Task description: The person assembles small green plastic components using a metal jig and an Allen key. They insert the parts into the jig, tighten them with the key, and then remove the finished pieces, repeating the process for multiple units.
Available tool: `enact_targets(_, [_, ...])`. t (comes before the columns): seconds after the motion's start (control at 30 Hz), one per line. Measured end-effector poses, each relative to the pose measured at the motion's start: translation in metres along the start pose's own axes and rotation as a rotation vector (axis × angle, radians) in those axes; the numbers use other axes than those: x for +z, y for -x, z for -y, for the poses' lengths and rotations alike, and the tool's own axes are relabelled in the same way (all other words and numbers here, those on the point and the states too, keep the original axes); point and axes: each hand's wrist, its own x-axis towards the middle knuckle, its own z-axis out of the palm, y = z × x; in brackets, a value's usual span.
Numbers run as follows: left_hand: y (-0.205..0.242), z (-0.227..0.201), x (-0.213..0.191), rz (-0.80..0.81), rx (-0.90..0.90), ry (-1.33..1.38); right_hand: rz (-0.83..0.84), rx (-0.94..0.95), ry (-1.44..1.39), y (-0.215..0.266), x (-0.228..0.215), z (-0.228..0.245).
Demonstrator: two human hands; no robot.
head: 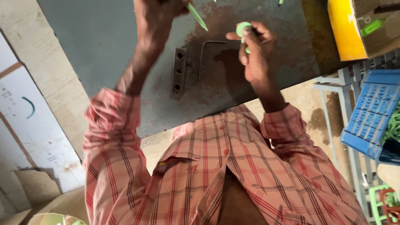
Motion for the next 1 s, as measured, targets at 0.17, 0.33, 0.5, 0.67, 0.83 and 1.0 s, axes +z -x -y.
enact_targets(0.17, [0.064, -0.018, 0.003, -0.113, 0.15, -0.015, 0.108, 0.078, -0.046, 0.008, 0.047, -0.017])
enact_targets(0.33, [0.106, -0.022, -0.005, -0.213, 0.145, -0.423, 0.114, 0.045, -0.075, 0.017, 0.074, -0.011])
enact_targets(0.5, [0.119, -0.012, -0.008, -0.235, 0.356, -0.63, 0.147, -0.095, 0.062, 0.016, 0.091, -0.009])
enact_targets(0.67, [0.127, 0.0, -0.007, -0.182, 0.355, -0.657, 0.18, -0.184, 0.185, 0.026, 0.081, -0.018])
enact_targets(0.83, [0.125, 0.011, -0.004, -0.248, 0.301, -0.676, 0.302, -0.293, 0.304, 0.023, 0.064, -0.034])
enact_targets(1.0, [0.129, 0.013, -0.013, -0.148, 0.094, -0.159, 0.456, -0.423, 0.372, 0.009, 0.058, -0.037])
